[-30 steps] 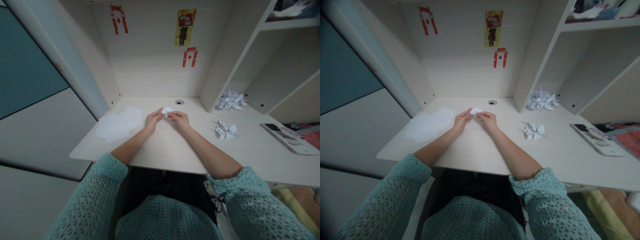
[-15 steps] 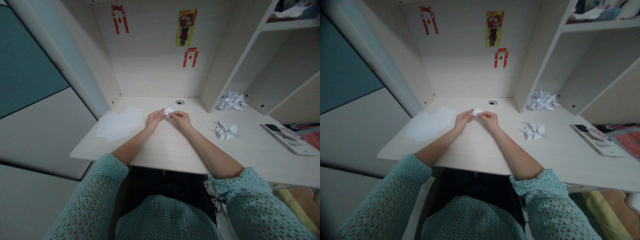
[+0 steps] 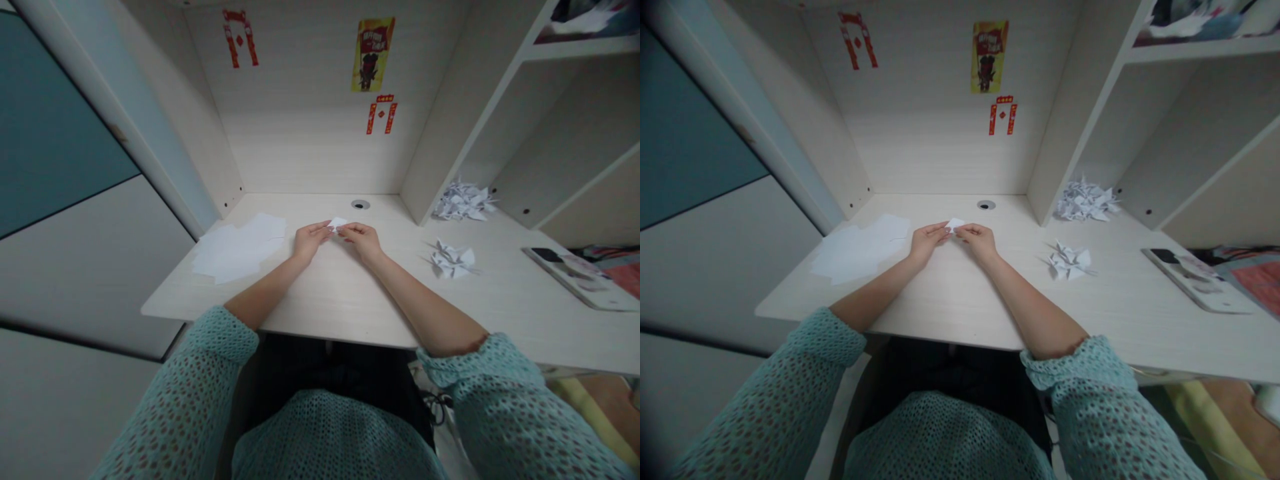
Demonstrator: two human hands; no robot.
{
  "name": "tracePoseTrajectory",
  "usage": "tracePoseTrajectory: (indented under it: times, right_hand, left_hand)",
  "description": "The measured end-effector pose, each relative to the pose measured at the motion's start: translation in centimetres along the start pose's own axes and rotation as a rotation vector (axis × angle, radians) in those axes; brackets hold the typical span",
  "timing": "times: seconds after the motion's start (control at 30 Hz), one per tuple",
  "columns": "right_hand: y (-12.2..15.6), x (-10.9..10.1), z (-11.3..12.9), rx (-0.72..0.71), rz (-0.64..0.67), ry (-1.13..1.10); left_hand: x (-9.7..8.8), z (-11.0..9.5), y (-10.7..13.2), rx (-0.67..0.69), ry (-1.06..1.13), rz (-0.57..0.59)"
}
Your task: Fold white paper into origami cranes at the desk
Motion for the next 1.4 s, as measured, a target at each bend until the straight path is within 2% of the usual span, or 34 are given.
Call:
tracePoseTrajectory:
  times: [0.67, 0.87, 1.07, 1.23, 1.4]
  right_hand:
    - [0.0, 0.1, 0.1, 0.012, -0.007, -0.107]
    - [-0.5, 0.1, -0.6, -0.026, -0.044, -0.134]
    - [-0.6, -0.6, 0.0, -0.139, -0.057, 0.063]
    - [-0.6, -0.8, 0.2, -0.144, -0.071, 0.059]
    - [-0.5, -0.4, 0.4, -0.119, -0.036, 0.005]
  left_hand:
    - [0.0, -0.1, 0.2, 0.036, -0.049, -0.045]
    - [0.0, 0.4, -0.1, 0.043, -0.052, -0.014]
    - [0.1, 1.5, -0.5, 0.01, -0.055, 0.054]
    - [0.3, 1.5, -0.5, -0.013, -0.056, 0.098]
    - [0.4, 1.1, -0.2, -0.015, -0.04, 0.091]
Point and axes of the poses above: each hand's wrist, its own y-axis away from the middle knuckle, its own x-axis out of the palm, z = x × y, the point moved 5 cm from there along -y, towards the middle knuckle, and after that the axes turned 8 degrees about z, right-handed, at the moved point
